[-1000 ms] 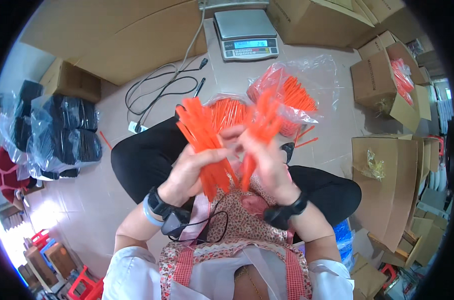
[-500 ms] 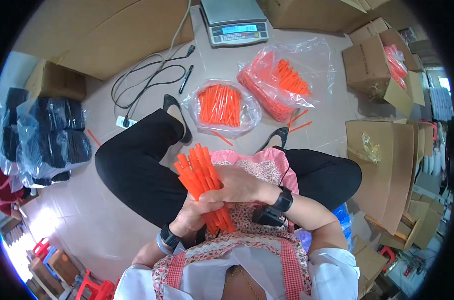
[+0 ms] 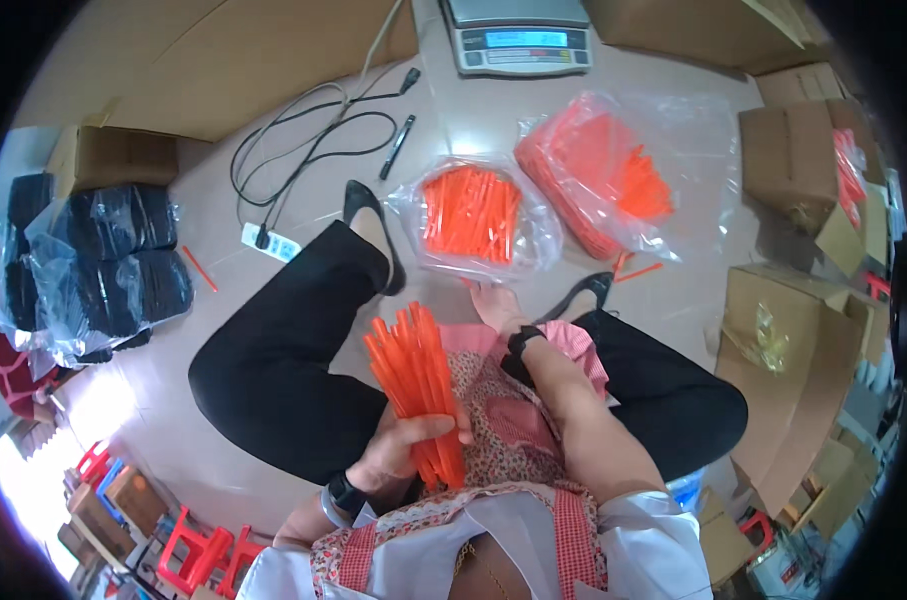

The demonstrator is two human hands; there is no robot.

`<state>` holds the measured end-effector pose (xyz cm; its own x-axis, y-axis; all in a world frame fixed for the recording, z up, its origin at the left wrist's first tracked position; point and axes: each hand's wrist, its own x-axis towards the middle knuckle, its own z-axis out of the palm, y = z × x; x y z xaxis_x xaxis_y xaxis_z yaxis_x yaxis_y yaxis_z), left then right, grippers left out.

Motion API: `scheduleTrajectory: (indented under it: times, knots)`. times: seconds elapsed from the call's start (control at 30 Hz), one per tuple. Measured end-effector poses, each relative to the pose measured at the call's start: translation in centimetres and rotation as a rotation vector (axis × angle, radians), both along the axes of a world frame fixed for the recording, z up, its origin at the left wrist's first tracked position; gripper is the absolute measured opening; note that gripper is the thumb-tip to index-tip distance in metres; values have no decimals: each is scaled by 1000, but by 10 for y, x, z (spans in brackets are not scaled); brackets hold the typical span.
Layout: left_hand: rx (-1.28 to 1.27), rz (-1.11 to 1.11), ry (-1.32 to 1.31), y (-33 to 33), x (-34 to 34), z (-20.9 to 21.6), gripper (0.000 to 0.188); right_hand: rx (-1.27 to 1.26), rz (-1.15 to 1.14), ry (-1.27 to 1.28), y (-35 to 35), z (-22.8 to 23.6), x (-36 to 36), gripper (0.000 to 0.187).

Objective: Counting and bundling orange plastic straws into bundles while sitting on the floor.

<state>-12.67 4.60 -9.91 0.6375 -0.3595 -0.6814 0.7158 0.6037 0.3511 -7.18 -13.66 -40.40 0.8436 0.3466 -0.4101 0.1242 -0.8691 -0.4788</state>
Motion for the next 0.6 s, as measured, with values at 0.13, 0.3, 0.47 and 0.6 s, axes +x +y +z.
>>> scheduleTrajectory:
  times: [0.13, 0.3, 0.47, 0.6]
  knots:
    - [51, 43, 111, 4, 8, -5, 33, 72, -90, -101, 27, -20, 15, 32]
    - [177, 7, 72, -2, 17, -2, 30, 16, 165, -203, 30, -18, 14, 30]
    - [201, 26, -68, -4, 14, -1, 27, 61, 409, 77, -14, 37, 39, 23]
    - [231, 31, -77, -5, 6, 7, 26, 426, 1, 199, -44, 179, 69, 17]
